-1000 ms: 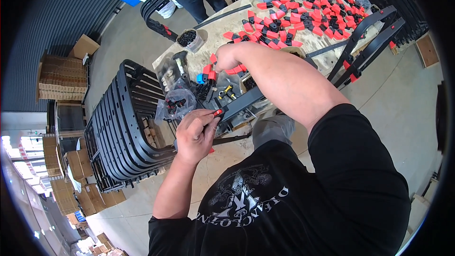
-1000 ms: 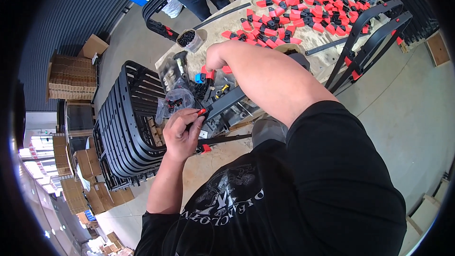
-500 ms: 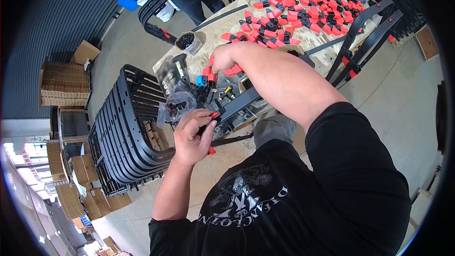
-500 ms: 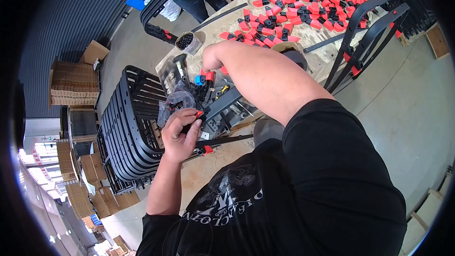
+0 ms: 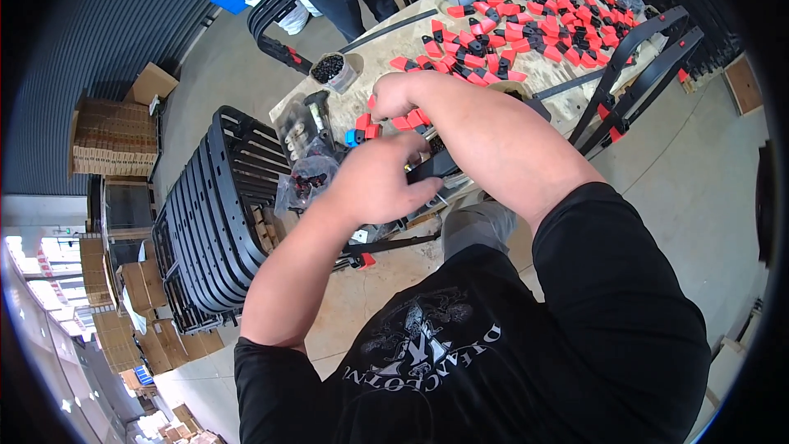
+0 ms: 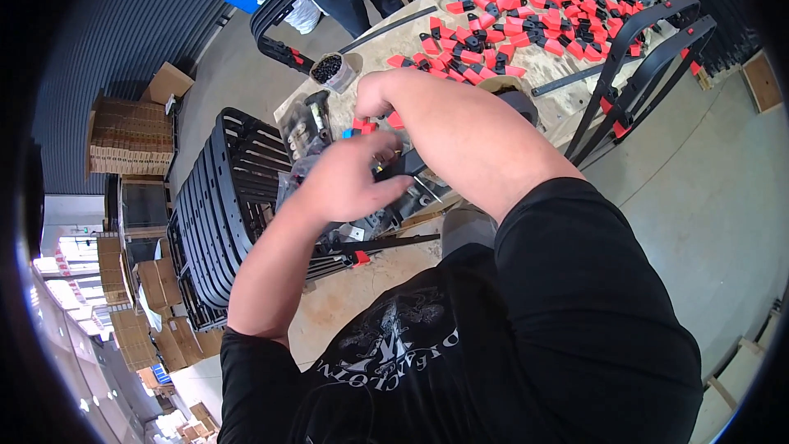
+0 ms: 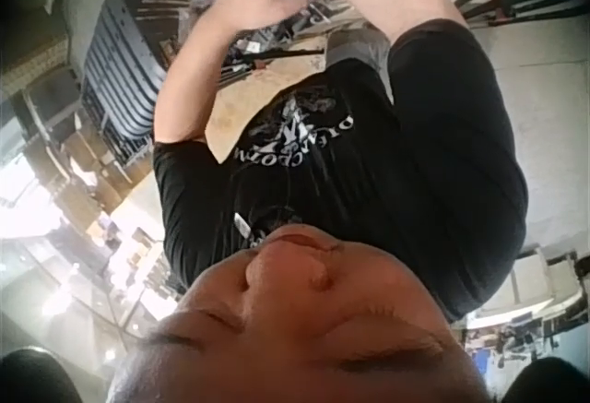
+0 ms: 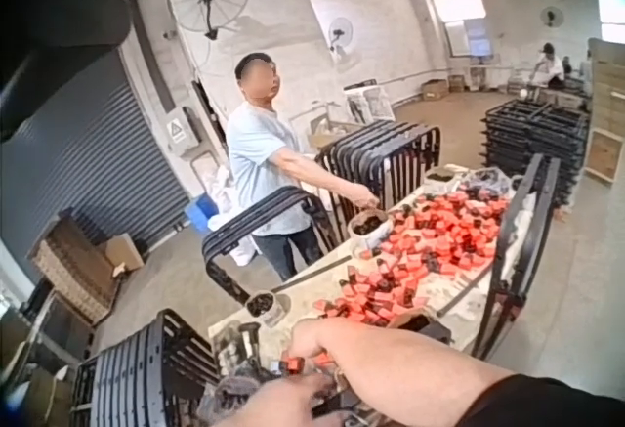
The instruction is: The user is assembling metal frames by attaching plastic caps and screws.
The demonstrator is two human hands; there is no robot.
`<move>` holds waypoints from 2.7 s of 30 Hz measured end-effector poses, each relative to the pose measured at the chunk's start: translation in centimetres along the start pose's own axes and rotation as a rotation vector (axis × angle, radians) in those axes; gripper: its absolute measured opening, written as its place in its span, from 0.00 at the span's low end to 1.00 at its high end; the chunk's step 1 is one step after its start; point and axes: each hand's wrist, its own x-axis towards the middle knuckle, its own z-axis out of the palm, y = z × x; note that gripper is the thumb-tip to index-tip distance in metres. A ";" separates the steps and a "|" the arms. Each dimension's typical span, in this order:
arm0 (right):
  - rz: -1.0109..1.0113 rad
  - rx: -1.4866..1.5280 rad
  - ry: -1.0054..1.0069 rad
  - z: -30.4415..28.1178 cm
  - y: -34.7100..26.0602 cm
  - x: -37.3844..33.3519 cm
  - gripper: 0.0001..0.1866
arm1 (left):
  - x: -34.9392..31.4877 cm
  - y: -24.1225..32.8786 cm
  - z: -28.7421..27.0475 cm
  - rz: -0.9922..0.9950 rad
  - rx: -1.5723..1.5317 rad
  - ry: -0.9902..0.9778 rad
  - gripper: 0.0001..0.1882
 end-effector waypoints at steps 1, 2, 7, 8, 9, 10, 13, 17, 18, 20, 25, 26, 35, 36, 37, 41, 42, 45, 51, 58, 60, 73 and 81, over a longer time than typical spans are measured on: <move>0.006 0.003 0.002 0.0 0.0 -0.1 0.26 | 0.5 0.2 0.6 -0.057 0.020 -0.087 0.24; -0.002 -0.012 0.013 0.0 -0.1 0.0 0.26 | 0.8 -0.2 1.1 -0.073 -0.024 -0.188 0.24; 0.021 -0.026 -0.056 -0.1 -0.9 0.0 0.26 | 0.7 0.7 0.9 -0.126 0.088 -0.141 0.28; -0.001 -0.046 -0.040 0.1 -0.6 0.1 0.26 | 0.9 1.1 0.7 -0.142 0.074 -0.164 0.29; -0.023 -0.066 -0.024 0.3 -0.2 0.2 0.26 | 1.1 1.2 0.7 -0.159 0.059 -0.186 0.29; -0.030 -0.068 -0.026 0.2 -0.5 0.0 0.26 | 1.0 0.9 0.8 -0.165 0.059 -0.183 0.29; -0.030 -0.033 -0.043 0.2 -0.9 0.0 0.26 | 1.0 -0.1 1.7 -0.121 0.073 -0.169 0.29; -0.045 -0.028 -0.026 0.6 -1.1 0.3 0.25 | 0.9 -0.5 2.5 -0.074 0.186 -0.081 0.27; -0.055 -0.039 -0.021 0.5 -1.4 0.3 0.25 | 0.8 -0.6 2.5 -0.029 0.242 -0.041 0.27; -0.059 -0.058 -0.024 0.5 -1.3 0.2 0.25 | 0.9 -0.7 2.8 -0.011 0.252 -0.024 0.27; 0.055 -0.061 -0.062 -0.1 -0.6 -0.4 0.25 | 0.0 -3.2 2.9 0.046 -0.120 0.134 0.26; 0.045 -0.007 -0.048 0.2 -0.1 -0.5 0.25 | -0.5 -3.2 2.2 0.019 -0.307 0.160 0.22; 0.040 0.008 -0.038 -0.1 -0.8 -0.5 0.23 | -8.3 -5.6 1.9 -0.482 -0.606 0.042 0.22; 0.055 0.023 -0.052 0.0 -1.0 -0.6 0.23 | -8.1 -4.9 1.7 -0.535 -0.624 0.037 0.22; 0.077 0.039 -0.063 -0.2 -0.8 -0.7 0.22 | -7.6 -4.6 1.5 -0.579 -0.644 0.028 0.21; 0.086 0.066 -0.030 0.2 -0.2 -0.2 0.22 | -6.7 -5.3 1.9 -0.615 -0.336 -0.045 0.25; 0.103 0.074 -0.051 0.1 -0.2 -0.3 0.22 | -6.7 -5.3 1.9 -0.614 -0.338 -0.045 0.25; 0.147 0.077 -0.077 -0.2 -0.6 -0.9 0.22 | -7.0 -5.1 2.0 -0.599 -0.298 0.003 0.24; 0.186 0.040 -0.065 -0.2 -0.6 -1.0 0.22 | -8.9 -6.6 2.2 -0.472 -0.762 0.035 0.19; 0.033 -0.243 0.101 2.5 2.0 -0.5 0.27 | -10.8 -3.2 3.2 -0.172 -0.003 0.267 0.20; 0.021 -0.337 0.089 3.6 0.8 -1.9 0.29 | -11.7 -1.5 3.3 -0.171 0.067 0.229 0.19; -0.034 0.060 0.165 10.1 1.9 -18.0 0.18 | -11.9 4.0 6.0 0.106 0.142 0.149 0.15; 0.056 0.086 0.254 5.1 8.4 -27.9 0.14 | -12.4 9.0 7.9 0.044 0.253 0.240 0.18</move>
